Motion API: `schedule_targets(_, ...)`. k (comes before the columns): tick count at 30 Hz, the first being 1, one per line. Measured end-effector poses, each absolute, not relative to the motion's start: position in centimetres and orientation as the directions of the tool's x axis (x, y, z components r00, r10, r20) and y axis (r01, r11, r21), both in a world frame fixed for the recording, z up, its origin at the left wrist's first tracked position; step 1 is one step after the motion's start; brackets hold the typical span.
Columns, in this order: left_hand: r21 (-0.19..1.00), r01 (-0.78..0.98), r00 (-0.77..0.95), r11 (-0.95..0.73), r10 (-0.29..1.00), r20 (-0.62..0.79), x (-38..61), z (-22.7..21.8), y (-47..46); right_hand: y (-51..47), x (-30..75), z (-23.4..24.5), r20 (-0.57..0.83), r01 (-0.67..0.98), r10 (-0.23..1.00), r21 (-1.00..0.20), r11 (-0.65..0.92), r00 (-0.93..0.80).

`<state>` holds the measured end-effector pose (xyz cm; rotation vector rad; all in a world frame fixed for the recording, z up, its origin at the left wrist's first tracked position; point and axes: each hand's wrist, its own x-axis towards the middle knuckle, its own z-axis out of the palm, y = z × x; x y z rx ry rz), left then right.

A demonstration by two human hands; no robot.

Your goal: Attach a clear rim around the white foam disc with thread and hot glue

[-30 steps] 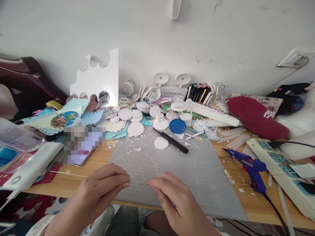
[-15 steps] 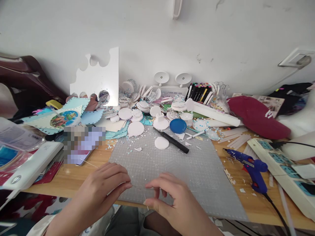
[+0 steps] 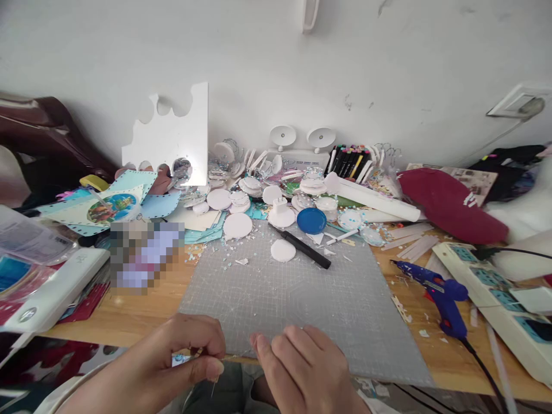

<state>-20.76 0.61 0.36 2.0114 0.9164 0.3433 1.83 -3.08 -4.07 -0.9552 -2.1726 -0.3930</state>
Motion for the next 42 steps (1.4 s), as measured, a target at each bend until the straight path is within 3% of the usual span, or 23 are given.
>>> schedule_targets(3, 0.804, 0.484, 0.715, -0.345, 0.686, -0.135, -21.0, 0.6, 0.6, -3.1, 1.5, -4.3, 0.746, 0.747, 0.54, -0.087, 0.659, -0.389)
schedule_targets(6, 0.75, 0.498, 0.725, -0.434, 0.683, -0.086, -21.0, 0.4, 0.5, -2.7, 1.6, -4.3, 0.69, 0.732, 0.654, -0.264, 0.628, -0.311)
schedule_targets(10, 0.557, 0.495, 0.725, -0.667, 0.671, 0.159, -20.6, -0.6, 0.6, -2.3, 2.0, -4.3, 0.542, 0.701, 0.8, -0.466, 0.54, -0.256)
schedule_targets(13, 0.358, 0.431, 0.755, -0.829, 0.548, 0.36, -20.5, -1.2, 1.0, -2.5, 2.2, -4.2, 0.416, 0.667, 0.88, -0.591, 0.453, -0.228)
schedule_targets(16, 0.215, 0.363, 0.773, -0.907, 0.422, 0.474, -20.5, -1.3, 1.3, -2.8, 2.3, -4.0, 0.269, 0.593, 0.937, -0.726, 0.349, -0.221)
schedule_targets(25, 0.06, 0.313, 0.793, -0.948, 0.295, 0.533, -19.5, -1.8, 1.0, -2.6, 2.1, -4.2, 0.001, 0.532, 0.989, -0.843, 0.081, -0.149)
schedule_targets(30, 0.064, 0.295, 0.751, -0.953, 0.273, 0.602, -19.5, -2.0, 0.9, -2.6, 2.1, -4.1, -0.083, 0.386, 0.995, -0.921, -0.054, -0.058)
schedule_targets(35, 0.128, 0.316, 0.69, -0.94, 0.32, 0.649, -19.2, -2.0, 0.7, -3.0, 2.2, -4.3, -0.001, 0.318, 1.0, -0.948, -0.003, 0.006)
schedule_targets(39, 0.33, 0.37, 0.583, -0.868, 0.494, 0.645, -18.7, -1.9, 0.4, -2.9, 1.9, -4.0, 0.213, 0.362, 0.977, -0.912, 0.195, 0.011)
schedule_targets(42, 0.538, 0.378, 0.503, -0.753, 0.655, 0.563, -18.4, -1.6, 0.2, -2.7, 1.7, -3.7, 0.488, 0.447, 0.87, -0.764, 0.466, -0.072)
